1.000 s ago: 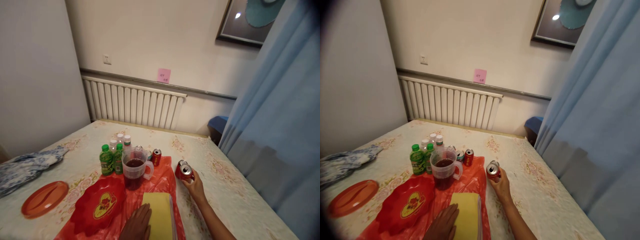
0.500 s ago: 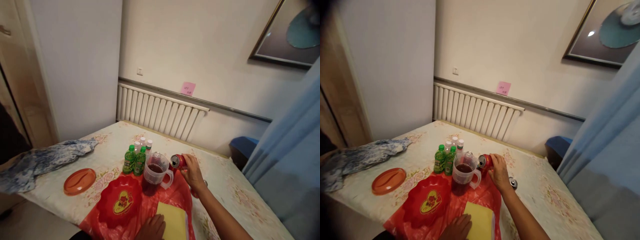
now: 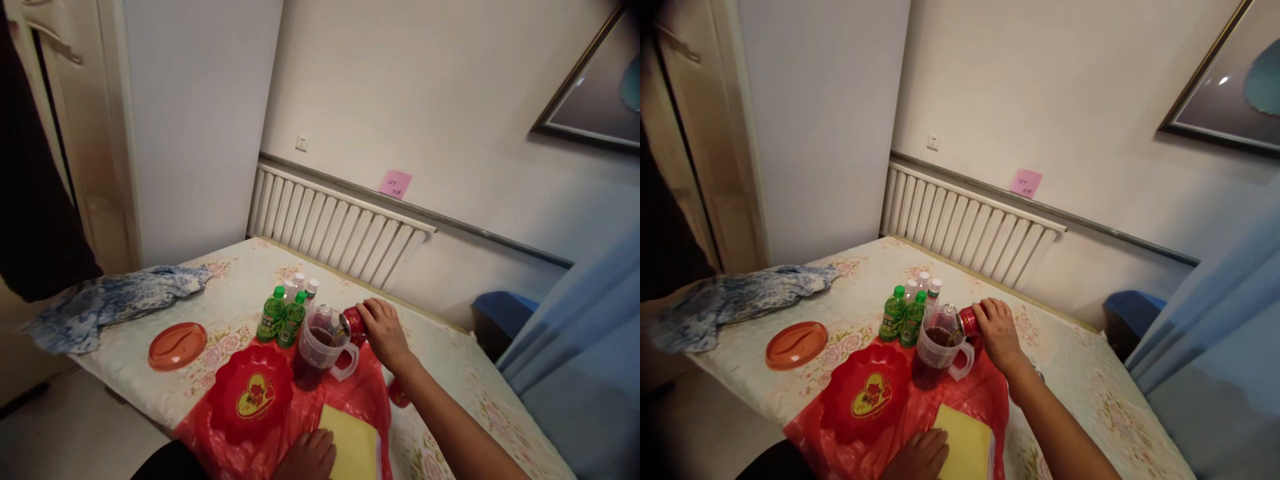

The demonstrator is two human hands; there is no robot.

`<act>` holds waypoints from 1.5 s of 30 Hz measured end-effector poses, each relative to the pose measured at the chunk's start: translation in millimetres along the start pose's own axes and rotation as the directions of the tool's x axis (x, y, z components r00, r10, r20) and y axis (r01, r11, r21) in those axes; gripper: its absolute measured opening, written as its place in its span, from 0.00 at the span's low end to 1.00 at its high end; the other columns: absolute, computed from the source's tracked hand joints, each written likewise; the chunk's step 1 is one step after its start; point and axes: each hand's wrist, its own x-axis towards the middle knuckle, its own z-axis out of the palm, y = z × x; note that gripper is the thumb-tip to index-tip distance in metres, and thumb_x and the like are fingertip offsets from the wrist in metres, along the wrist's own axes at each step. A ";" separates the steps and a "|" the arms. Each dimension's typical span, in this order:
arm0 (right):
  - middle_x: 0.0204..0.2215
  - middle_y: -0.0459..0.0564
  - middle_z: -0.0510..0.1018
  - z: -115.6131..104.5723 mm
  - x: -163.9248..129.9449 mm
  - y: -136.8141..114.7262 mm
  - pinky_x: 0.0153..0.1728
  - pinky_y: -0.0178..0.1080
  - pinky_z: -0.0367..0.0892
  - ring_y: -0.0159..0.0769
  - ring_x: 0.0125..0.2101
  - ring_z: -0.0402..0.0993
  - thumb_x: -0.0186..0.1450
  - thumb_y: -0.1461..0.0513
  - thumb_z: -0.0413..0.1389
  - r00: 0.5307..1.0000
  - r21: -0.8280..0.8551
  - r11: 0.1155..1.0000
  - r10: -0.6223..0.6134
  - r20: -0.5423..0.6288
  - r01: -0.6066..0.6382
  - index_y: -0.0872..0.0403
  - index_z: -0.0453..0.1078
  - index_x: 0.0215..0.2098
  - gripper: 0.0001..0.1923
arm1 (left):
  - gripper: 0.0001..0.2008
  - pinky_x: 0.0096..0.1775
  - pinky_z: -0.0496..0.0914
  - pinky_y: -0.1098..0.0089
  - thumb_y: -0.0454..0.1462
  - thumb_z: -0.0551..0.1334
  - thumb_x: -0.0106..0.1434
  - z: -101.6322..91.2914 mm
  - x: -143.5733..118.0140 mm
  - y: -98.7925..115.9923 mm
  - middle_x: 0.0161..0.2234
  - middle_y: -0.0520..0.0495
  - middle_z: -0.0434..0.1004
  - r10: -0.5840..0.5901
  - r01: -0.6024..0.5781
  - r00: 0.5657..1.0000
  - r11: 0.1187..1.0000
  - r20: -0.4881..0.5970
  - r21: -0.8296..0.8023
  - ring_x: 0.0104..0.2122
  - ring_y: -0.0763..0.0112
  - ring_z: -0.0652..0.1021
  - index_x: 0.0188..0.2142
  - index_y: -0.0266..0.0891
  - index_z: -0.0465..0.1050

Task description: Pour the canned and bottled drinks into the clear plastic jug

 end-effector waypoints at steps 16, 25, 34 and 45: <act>0.51 0.59 0.73 -11.5 18.6 -4.3 0.57 0.55 0.58 0.51 0.55 0.60 0.67 0.67 0.53 0.989 -0.072 0.988 -0.133 0.058 0.137 0.56 0.68 0.56 0.19 | 0.22 0.58 0.61 0.63 0.41 0.57 0.69 -17.7 -2.9 5.5 0.61 0.44 0.67 -0.051 0.054 0.998 0.994 0.031 -0.094 0.59 0.62 0.66 0.59 0.38 0.61; 0.52 0.59 0.72 -10.5 20.2 -4.1 0.58 0.57 0.57 0.51 0.56 0.59 0.67 0.68 0.51 0.985 -0.031 0.987 -0.155 0.079 0.157 0.52 0.66 0.58 0.21 | 0.22 0.58 0.61 0.64 0.40 0.57 0.68 -11.4 -7.5 7.2 0.61 0.45 0.67 -0.070 0.068 0.997 0.996 -0.031 -0.064 0.59 0.62 0.67 0.60 0.39 0.60; 0.52 0.58 0.71 -9.1 18.7 -3.4 0.59 0.56 0.55 0.50 0.56 0.59 0.67 0.67 0.51 0.981 -0.046 0.984 -0.168 0.101 0.174 0.52 0.66 0.58 0.21 | 0.22 0.58 0.62 0.63 0.42 0.57 0.68 -19.0 -6.0 8.3 0.61 0.46 0.68 -0.067 0.064 0.997 0.996 -0.032 -0.064 0.58 0.62 0.68 0.59 0.39 0.61; 0.51 0.59 0.72 12.5 -7.5 8.8 0.52 0.53 0.63 0.48 0.51 0.66 0.58 0.67 0.58 0.990 0.294 0.946 0.129 0.048 -0.137 0.54 0.64 0.58 0.29 | 0.21 0.56 0.65 0.63 0.42 0.57 0.68 -39.9 0.1 11.6 0.59 0.44 0.70 -0.068 0.067 0.998 0.994 -0.010 -0.085 0.57 0.61 0.69 0.57 0.37 0.64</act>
